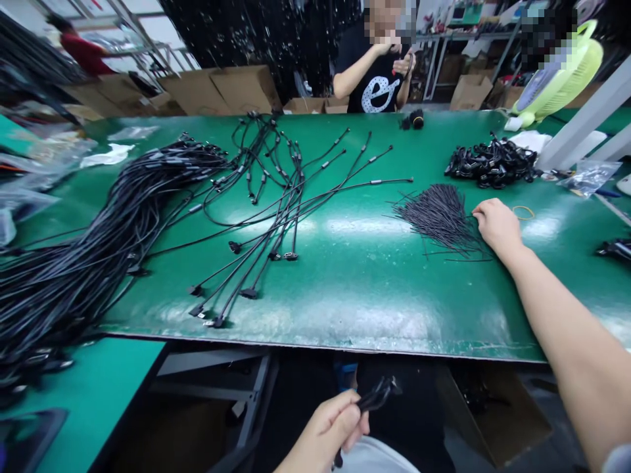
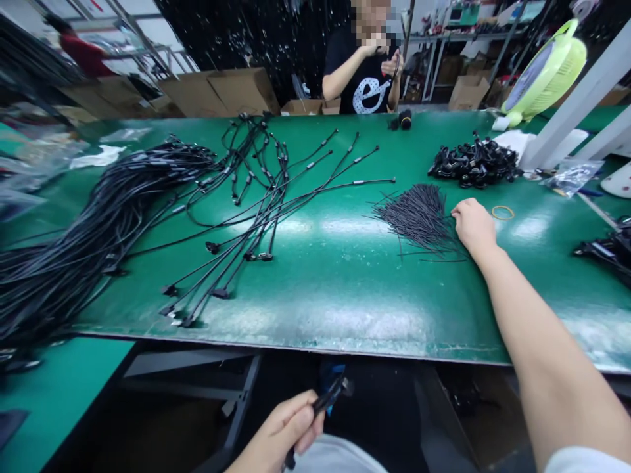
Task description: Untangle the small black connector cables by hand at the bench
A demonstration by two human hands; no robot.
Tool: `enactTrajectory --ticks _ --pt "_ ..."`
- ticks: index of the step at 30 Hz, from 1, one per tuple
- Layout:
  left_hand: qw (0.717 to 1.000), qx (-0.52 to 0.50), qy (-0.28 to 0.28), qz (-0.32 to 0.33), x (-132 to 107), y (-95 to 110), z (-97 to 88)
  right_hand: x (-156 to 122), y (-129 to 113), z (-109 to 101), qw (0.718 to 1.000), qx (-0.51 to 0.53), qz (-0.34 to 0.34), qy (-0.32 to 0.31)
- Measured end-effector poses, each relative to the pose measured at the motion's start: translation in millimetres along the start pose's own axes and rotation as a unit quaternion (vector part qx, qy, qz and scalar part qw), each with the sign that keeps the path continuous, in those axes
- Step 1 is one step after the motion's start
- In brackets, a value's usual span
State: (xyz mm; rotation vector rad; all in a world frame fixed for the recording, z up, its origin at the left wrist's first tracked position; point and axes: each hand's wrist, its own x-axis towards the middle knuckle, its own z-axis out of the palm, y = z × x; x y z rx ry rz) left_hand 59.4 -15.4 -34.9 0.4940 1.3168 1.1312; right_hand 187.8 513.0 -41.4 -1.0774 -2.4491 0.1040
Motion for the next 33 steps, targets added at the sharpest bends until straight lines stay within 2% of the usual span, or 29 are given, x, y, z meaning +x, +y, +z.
enactTrajectory --ticks 4,8,12,15,19,21,23,25,27,28,29,31,33 --pt "0.999 -0.028 0.020 0.001 -3.6 -5.2 -0.4 -5.9 -4.5 -0.3 1.000 -0.012 -0.007 0.015" --pt "0.999 -0.040 -0.005 0.001 -5.5 -9.1 4.1 -5.9 -18.6 1.0 0.999 -0.022 -0.023 0.019" --pt "1.000 -0.026 -0.017 0.007 -8.4 -10.7 10.1 -9.3 -34.6 -0.7 0.998 -0.053 -0.006 0.037" --pt "0.998 -0.059 0.002 0.015 -11.2 -12.5 10.5 -16.1 -39.3 -23.8 0.994 -0.071 0.023 0.081" --pt "0.991 -0.124 0.037 0.038 -11.5 -12.1 6.3 -48.5 -54.6 -76.2 0.985 -0.067 0.063 0.146" --pt "0.987 -0.149 0.036 0.046 -10.0 -6.6 7.0 -84.0 -82.6 -92.8 0.985 -0.039 0.061 0.155" --pt "0.981 -0.181 0.024 0.058 -7.6 2.7 10.9 -131.9 -127.4 -95.3 0.992 0.029 0.024 0.117" --pt "0.973 -0.216 0.004 0.083 -3.3 12.9 14.6 -185.9 -180.7 -88.8 0.988 0.145 -0.041 0.016" --pt "0.965 -0.233 -0.018 0.116 3.2 19.4 13.7 -235.4 -228.8 -81.2 0.952 0.273 -0.097 -0.101" --pt "0.964 -0.231 -0.026 0.130 6.3 20.6 11.4 -255.0 -247.1 -78.0 0.934 0.311 -0.114 -0.137" --pt "0.965 -0.221 -0.023 0.141 8.5 20.7 8.5 -269.9 -260.9 -75.1 0.926 0.322 -0.128 -0.149" --pt "0.972 -0.168 0.012 0.163 8.7 18.8 2.6 -285.2 -275.6 -69.7 0.942 0.261 -0.178 -0.114" --pt "0.977 -0.055 0.075 0.194 3.2 16.7 -2.0 -284.0 -279.4 -66.1 0.943 0.161 -0.285 -0.055"
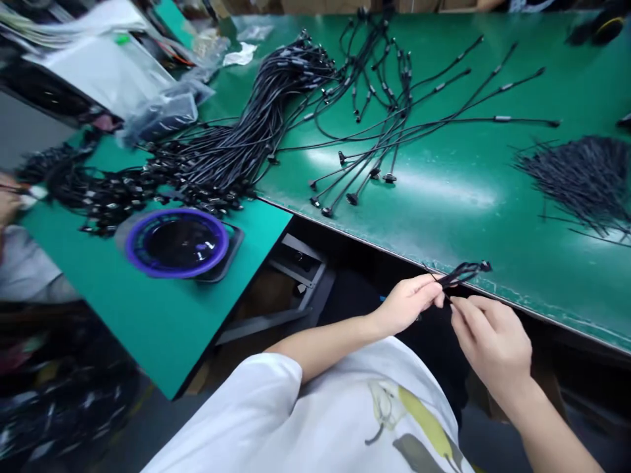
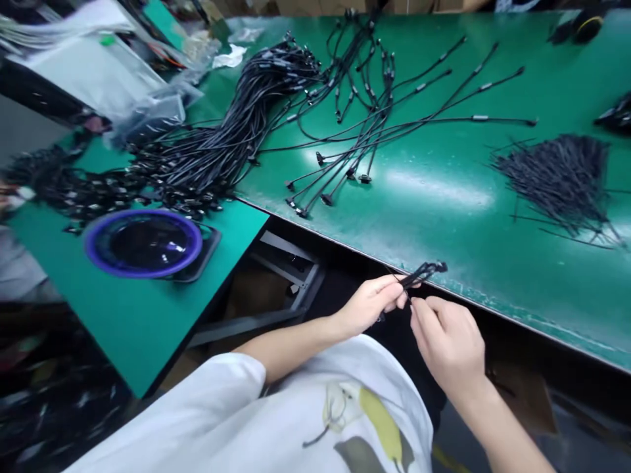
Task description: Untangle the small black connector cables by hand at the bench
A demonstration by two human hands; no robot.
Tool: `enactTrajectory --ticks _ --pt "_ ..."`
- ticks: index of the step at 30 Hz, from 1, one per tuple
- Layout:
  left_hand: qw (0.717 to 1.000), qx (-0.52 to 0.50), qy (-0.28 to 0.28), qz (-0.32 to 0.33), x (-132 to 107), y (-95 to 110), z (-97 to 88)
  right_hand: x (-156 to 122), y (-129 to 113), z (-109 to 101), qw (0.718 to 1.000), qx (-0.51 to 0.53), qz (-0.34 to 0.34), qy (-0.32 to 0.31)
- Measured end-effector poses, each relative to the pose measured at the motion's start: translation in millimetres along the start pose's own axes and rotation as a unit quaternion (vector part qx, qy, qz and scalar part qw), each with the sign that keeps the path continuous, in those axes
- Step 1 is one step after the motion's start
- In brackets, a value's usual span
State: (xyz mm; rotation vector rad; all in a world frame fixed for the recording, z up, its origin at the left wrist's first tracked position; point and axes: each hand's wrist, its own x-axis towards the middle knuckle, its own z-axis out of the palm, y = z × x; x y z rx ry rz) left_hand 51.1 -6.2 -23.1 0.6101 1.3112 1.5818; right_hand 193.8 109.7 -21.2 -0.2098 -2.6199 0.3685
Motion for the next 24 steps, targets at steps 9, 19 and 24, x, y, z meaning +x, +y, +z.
enactTrajectory --ticks 9,19,24 --pt "0.988 0.147 -0.052 0.016 -27.4 -1.6 -28.6 43.4 -13.2 -23.6 0.931 -0.076 -0.324 -0.151" --pt "0.995 0.012 -0.084 -0.055 -35.3 -13.4 -19.1 46.9 -44.2 -34.3 0.819 -0.312 -0.417 -0.241" --pt "0.995 0.024 -0.015 -0.092 -29.6 -11.5 -8.4 48.3 -52.3 -26.8 0.786 -0.419 -0.369 -0.265"
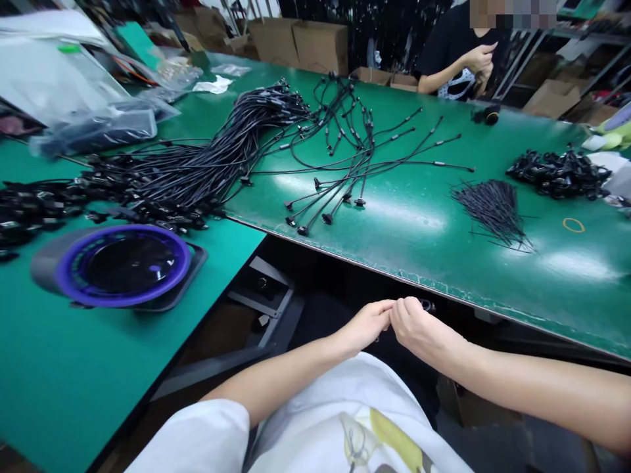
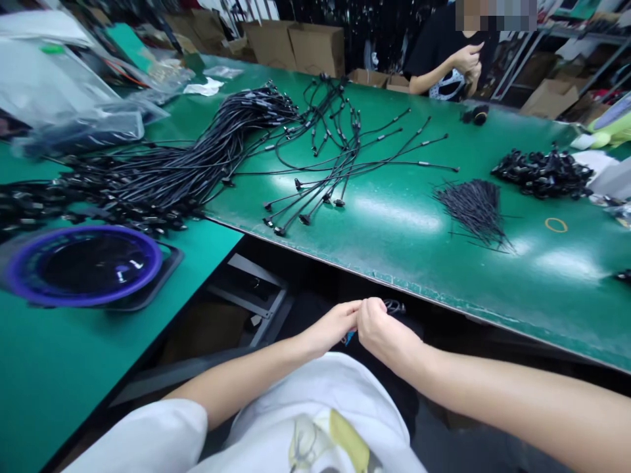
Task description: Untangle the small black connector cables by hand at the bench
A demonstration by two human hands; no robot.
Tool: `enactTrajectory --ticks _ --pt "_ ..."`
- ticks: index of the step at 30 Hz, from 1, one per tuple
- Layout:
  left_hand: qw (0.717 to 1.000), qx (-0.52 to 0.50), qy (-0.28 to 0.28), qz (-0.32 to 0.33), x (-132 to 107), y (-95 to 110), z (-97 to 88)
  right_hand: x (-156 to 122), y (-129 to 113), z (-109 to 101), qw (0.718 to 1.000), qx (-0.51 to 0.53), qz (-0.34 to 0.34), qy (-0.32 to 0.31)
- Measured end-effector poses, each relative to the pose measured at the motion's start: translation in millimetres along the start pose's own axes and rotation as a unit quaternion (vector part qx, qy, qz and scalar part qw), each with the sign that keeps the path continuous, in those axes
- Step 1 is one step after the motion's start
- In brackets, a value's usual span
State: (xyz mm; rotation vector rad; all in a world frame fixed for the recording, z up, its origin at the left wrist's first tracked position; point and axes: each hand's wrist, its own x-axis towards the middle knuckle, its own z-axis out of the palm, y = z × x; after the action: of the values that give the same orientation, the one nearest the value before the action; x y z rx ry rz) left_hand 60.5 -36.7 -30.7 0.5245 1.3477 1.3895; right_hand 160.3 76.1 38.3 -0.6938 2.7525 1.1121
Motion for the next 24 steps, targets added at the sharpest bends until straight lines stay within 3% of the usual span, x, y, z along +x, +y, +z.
enactTrajectory --ticks 8,14,17,19,20,22,24 --pt "0.993 -0.117 0.014 -0.021 -6.7 10.8 14.5 -4.4 -17.1 -3.3 0.991 0.048 0.123 0.019" --pt "0.975 -0.212 0.066 0.016 -13.6 34.1 29.8 -10.2 11.7 0.3 0.953 0.138 0.220 0.158" --pt "0.976 -0.194 0.043 0.086 -7.8 47.6 26.6 -10.9 23.4 5.1 0.884 0.250 0.305 0.251" --pt "0.978 -0.074 0.067 0.185 -4.8 52.2 20.4 -12.8 24.7 11.8 0.805 0.381 0.351 0.291" --pt "0.964 0.019 0.096 0.248 -4.7 52.6 17.0 -14.5 24.3 16.3 0.758 0.458 0.356 0.297" --pt "0.896 0.212 0.129 0.368 -7.4 49.3 11.2 -19.7 23.8 26.1 0.678 0.590 0.337 0.280" --pt "0.818 0.348 0.078 0.451 -10.9 42.1 8.1 -26.6 24.0 33.4 0.652 0.636 0.323 0.257"
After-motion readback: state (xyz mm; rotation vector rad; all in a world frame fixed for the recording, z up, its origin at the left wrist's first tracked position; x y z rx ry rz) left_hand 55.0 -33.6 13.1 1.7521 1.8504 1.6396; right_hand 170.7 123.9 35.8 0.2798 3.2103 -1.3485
